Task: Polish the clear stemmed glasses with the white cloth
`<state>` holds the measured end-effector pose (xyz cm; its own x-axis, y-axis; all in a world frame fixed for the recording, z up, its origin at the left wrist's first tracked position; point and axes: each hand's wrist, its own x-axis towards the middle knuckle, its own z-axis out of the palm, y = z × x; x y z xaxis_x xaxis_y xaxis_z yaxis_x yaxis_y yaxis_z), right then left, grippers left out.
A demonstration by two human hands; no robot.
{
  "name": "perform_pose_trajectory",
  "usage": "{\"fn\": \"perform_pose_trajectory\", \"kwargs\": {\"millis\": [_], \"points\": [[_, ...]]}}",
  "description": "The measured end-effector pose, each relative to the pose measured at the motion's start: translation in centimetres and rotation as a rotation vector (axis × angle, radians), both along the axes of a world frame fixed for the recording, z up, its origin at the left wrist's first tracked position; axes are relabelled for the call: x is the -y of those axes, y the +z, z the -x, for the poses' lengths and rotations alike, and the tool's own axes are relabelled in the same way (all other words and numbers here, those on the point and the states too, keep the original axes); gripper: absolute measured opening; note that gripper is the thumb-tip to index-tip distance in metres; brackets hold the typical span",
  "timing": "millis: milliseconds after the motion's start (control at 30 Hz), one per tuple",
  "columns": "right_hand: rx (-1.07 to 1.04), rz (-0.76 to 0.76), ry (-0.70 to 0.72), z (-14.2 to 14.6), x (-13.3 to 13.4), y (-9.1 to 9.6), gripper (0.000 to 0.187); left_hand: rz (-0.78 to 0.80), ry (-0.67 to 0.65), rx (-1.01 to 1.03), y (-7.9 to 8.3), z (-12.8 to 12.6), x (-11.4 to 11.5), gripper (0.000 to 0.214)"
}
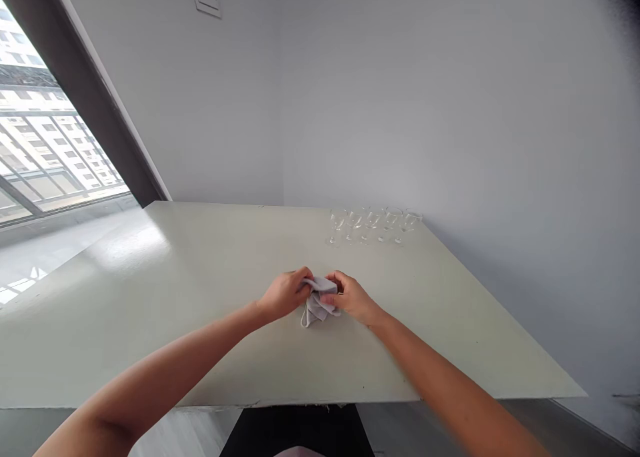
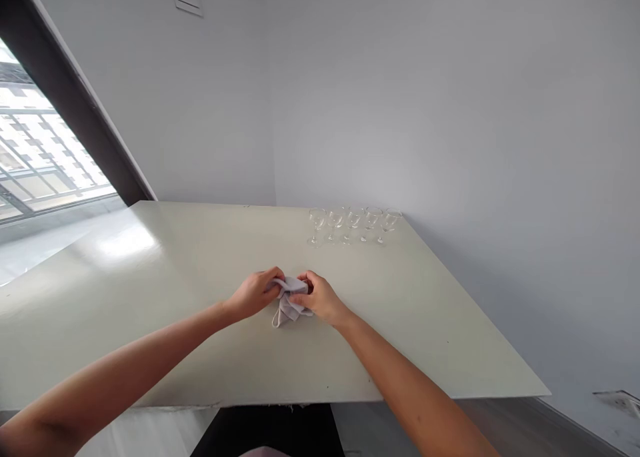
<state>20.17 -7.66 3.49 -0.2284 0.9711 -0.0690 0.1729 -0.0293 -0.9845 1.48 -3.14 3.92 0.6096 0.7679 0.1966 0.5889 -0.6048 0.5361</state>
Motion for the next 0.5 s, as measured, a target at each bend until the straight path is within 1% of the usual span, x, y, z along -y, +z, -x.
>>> {"fn": "perform_pose_trajectory", "kwargs": {"millis": [67, 133, 167, 233, 267, 300, 333, 367, 400, 433, 467, 500], "points": [[0.168, -0.131, -0.026, 0.1, -0.3, 0.3, 0.025, 0.016, 0.053, 0.015, 1.3, 0.0, -0.8, 0.015], [0.389, -0.298, -0.117, 0.3, -1.0, 0.7, 0.013, -0.057, 0.088, 0.034, 3.0, 0.2, -1.7, 0.016], [0.489, -0.389, -0.182, 0.4, -1.5, 1.0, 0.011, -0.122, 0.112, 0.045, 4.0, 0.3, -2.1, 0.016], [0.619, -0.561, -0.291, 0.4, -2.6, 1.8, 0.015, -0.291, 0.163, 0.052, 6.0, 0.8, -2.3, 0.017], [0.647, -0.635, -0.309, 0.4, -3.1, 2.2, 0.018, -0.377, 0.181, 0.037, 7.1, 1.2, -2.1, 0.017], [0.661, -0.698, -0.298, 0.4, -3.5, 2.8, 0.020, -0.445, 0.180, -0.003, 8.1, 1.7, -1.7, 0.016], [0.668, -0.749, -0.272, 0.4, -3.7, 3.4, 0.020, -0.484, 0.153, -0.069, 8.9, 2.3, -1.1, 0.015], [0.663, -0.788, -0.246, 0.4, -3.7, 4.0, 0.021, -0.483, 0.098, -0.154, 9.5, 3.0, -0.4, 0.013], [0.636, -0.814, -0.233, 0.5, -3.4, 4.7, 0.022, -0.441, 0.016, -0.247, 9.9, 3.8, 0.4, 0.013], [0.576, -0.824, -0.234, 0.6, -2.9, 5.5, 0.022, -0.368, -0.077, -0.329, 9.9, 4.4, 1.1, 0.018], [0.474, -0.818, -0.229, 0.8, -2.2, 6.3, 0.016, -0.287, -0.160, -0.388, 9.6, 5.1, 1.6, 0.026], [0.330, -0.801, -0.197, 1.0, -1.1, 7.2, 0.014, -0.217, -0.214, -0.425, 9.0, 5.5, 2.0, 0.033]]}}
